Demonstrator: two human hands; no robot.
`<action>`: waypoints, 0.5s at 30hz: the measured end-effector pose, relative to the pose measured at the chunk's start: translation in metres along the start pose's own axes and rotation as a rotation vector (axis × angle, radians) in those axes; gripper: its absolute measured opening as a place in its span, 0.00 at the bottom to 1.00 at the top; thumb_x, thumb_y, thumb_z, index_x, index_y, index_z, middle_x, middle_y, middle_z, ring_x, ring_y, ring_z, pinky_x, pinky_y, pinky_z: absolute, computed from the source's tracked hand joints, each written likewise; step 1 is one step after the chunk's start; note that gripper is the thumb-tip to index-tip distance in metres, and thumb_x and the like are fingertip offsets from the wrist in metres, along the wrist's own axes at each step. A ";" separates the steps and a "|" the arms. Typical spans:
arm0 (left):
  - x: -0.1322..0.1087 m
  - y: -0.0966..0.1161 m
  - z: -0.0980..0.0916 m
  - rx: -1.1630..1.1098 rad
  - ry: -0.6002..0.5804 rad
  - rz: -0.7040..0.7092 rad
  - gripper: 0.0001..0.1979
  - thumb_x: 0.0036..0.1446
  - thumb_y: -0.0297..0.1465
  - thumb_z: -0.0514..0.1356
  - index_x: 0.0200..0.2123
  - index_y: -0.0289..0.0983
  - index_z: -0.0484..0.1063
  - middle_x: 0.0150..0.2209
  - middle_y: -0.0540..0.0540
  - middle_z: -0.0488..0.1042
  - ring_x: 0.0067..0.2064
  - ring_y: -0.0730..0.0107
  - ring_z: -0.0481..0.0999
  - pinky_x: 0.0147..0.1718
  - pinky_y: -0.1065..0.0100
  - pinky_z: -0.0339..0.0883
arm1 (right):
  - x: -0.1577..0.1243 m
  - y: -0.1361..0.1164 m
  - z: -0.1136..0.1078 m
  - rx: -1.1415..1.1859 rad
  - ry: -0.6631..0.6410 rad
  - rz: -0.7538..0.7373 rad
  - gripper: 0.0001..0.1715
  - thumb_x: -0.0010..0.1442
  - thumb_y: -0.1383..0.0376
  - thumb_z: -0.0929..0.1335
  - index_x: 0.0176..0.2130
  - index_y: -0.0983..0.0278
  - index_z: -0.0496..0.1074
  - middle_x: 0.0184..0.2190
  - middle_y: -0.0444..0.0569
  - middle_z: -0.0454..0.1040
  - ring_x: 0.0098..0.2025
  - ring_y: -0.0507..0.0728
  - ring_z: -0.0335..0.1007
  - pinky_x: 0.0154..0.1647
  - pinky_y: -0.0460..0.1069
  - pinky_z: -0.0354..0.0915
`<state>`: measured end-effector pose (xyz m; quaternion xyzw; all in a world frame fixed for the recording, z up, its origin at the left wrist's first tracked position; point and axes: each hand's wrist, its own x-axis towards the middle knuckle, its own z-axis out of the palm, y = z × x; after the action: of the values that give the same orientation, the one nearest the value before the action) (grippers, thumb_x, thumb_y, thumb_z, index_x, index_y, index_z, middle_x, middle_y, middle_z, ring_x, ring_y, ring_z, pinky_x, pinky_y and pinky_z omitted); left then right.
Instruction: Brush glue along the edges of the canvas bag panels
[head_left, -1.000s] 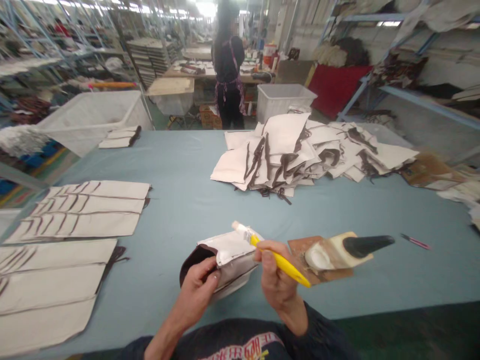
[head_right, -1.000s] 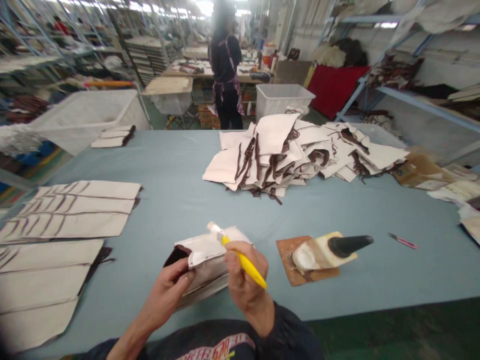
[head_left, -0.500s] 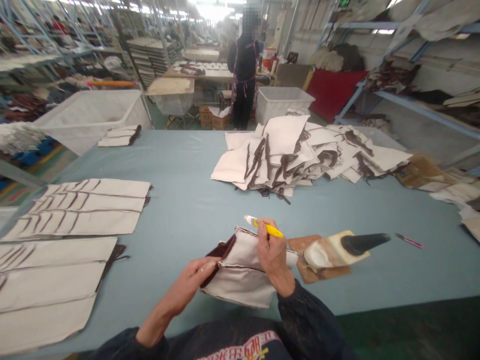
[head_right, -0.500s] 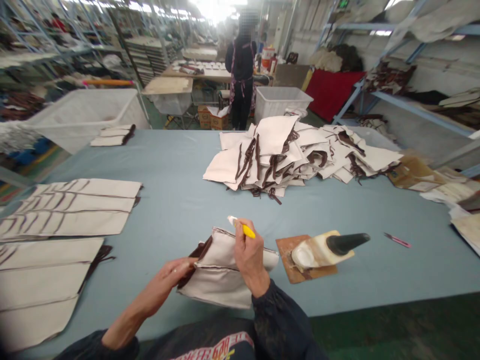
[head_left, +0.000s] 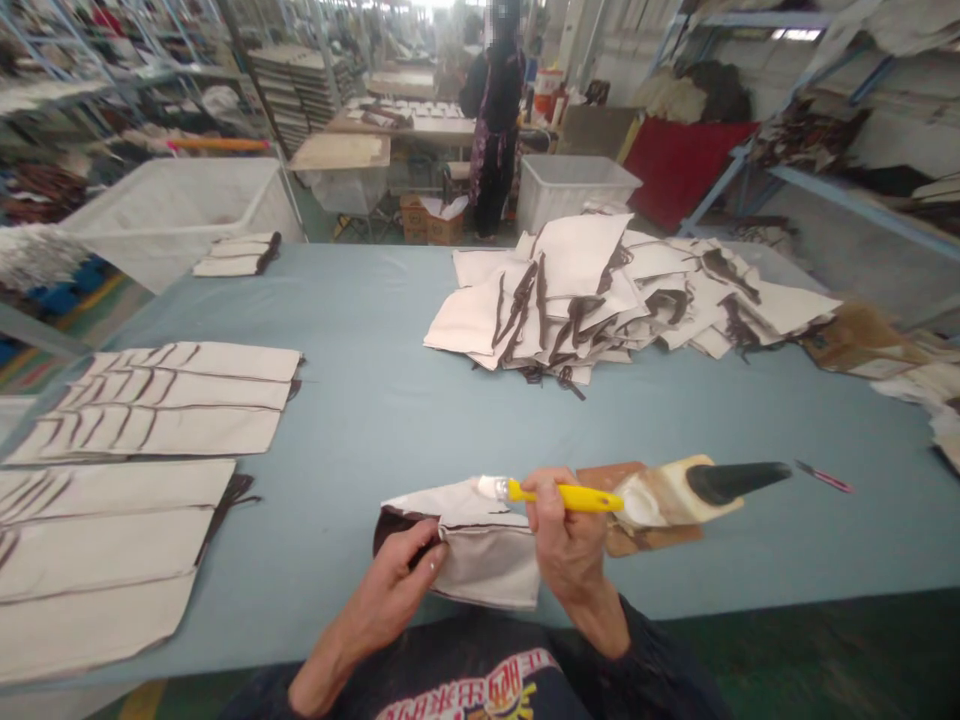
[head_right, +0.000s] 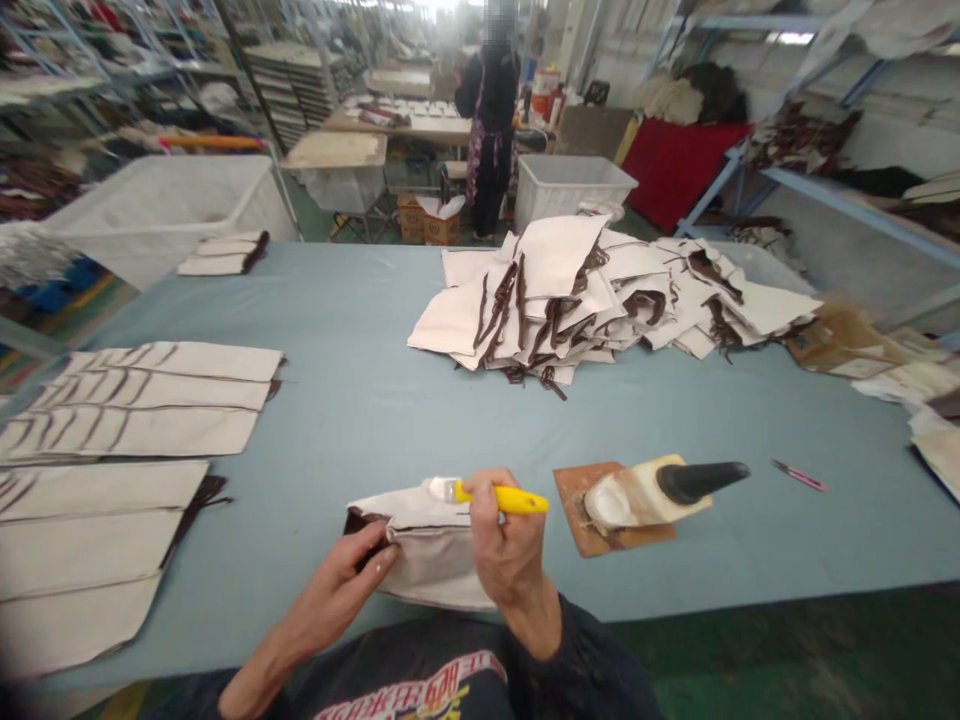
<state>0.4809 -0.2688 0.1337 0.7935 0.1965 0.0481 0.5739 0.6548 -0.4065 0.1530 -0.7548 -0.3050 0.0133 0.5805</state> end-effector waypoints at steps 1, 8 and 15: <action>-0.001 -0.002 0.000 0.039 0.030 0.021 0.13 0.70 0.36 0.53 0.42 0.37 0.76 0.39 0.45 0.78 0.42 0.62 0.75 0.43 0.66 0.66 | -0.007 -0.005 -0.003 0.025 -0.034 0.011 0.20 0.72 0.58 0.61 0.33 0.62 0.74 0.19 0.41 0.68 0.20 0.52 0.65 0.22 0.46 0.61; -0.001 -0.009 0.006 0.254 0.148 0.313 0.12 0.68 0.26 0.52 0.30 0.38 0.67 0.27 0.50 0.70 0.29 0.70 0.69 0.31 0.70 0.61 | -0.024 -0.038 -0.001 0.027 -0.103 -0.166 0.15 0.70 0.66 0.61 0.34 0.61 0.71 0.23 0.43 0.75 0.24 0.52 0.73 0.26 0.45 0.66; -0.001 -0.010 0.006 0.281 0.186 0.407 0.12 0.67 0.24 0.51 0.30 0.39 0.66 0.26 0.50 0.69 0.28 0.71 0.68 0.29 0.70 0.59 | -0.020 -0.056 -0.007 0.000 -0.126 -0.343 0.13 0.68 0.70 0.60 0.34 0.59 0.69 0.23 0.39 0.76 0.23 0.50 0.74 0.29 0.44 0.68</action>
<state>0.4793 -0.2720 0.1220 0.8808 0.0895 0.2077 0.4161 0.6159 -0.4143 0.1984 -0.6895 -0.4649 -0.0387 0.5540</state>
